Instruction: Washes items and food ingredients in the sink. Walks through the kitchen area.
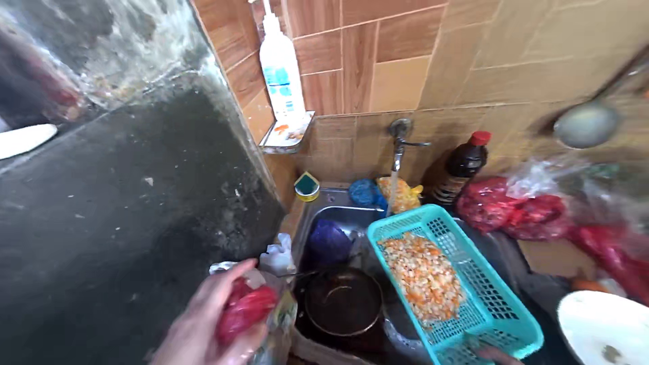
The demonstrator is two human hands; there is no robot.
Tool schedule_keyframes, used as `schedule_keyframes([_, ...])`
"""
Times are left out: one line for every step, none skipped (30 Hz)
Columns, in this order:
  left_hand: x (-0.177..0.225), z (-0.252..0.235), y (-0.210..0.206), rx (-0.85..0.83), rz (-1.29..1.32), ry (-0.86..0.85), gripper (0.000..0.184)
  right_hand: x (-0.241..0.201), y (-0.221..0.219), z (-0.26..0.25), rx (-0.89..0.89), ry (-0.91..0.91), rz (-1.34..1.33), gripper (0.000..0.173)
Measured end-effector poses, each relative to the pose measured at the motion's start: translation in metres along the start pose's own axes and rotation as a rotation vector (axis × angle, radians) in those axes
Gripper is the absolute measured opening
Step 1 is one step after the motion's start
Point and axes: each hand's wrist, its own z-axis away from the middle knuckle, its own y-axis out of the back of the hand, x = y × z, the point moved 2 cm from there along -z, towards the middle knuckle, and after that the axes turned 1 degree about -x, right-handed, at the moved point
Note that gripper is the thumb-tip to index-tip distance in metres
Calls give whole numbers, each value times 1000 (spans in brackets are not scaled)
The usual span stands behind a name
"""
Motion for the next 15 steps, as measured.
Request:
schedule_keyframes([-16,8,4,-57,-66,121,90,-4,-12,5,12,1,-20,17])
schedule_keyframes([-29,13,5,-107,-132,223,94,-6,-25,5,26,1,-51,19])
schedule_keyframes([-36,15,3,-123,-186,289,95,-9,-36,3,32,3,-74,20])
schedule_keyframes([-35,15,1,-102,-217,319,92,-14,-45,4,25,2,-81,18])
schedule_keyframes([-30,14,-1,-49,-229,311,87,-16,-47,10,1,-17,-90,17])
schedule_keyframes([-22,12,-3,27,-212,268,80,-15,-42,17,-32,-56,-89,14])
schedule_keyframes([-11,6,-4,111,-155,205,72,-14,-35,24,-63,-93,-81,10])
schedule_keyframes([0,-4,-8,187,-82,127,65,-12,-29,27,-91,-115,-78,10])
schedule_keyframes([12,-20,-16,245,-13,59,61,-13,-28,25,-101,-114,-74,13])
schedule_keyframes([26,-38,-27,283,24,-4,58,-12,-33,23,-77,-106,-72,16])
schedule_keyframes([42,-58,-42,303,44,-78,56,-8,-40,23,-35,-97,-65,19])
schedule_keyframes([61,-80,-57,287,78,-152,52,-8,-47,25,-3,-88,-54,22])
schedule_keyframes([81,-103,-66,254,107,-220,48,-10,-53,31,13,-82,-41,22])
schedule_keyframes([102,-126,-72,216,121,-280,45,-12,-53,38,-2,-86,-40,19])
schedule_keyframes([121,-149,-76,164,111,-332,46,-12,-47,46,-31,-97,-55,15])
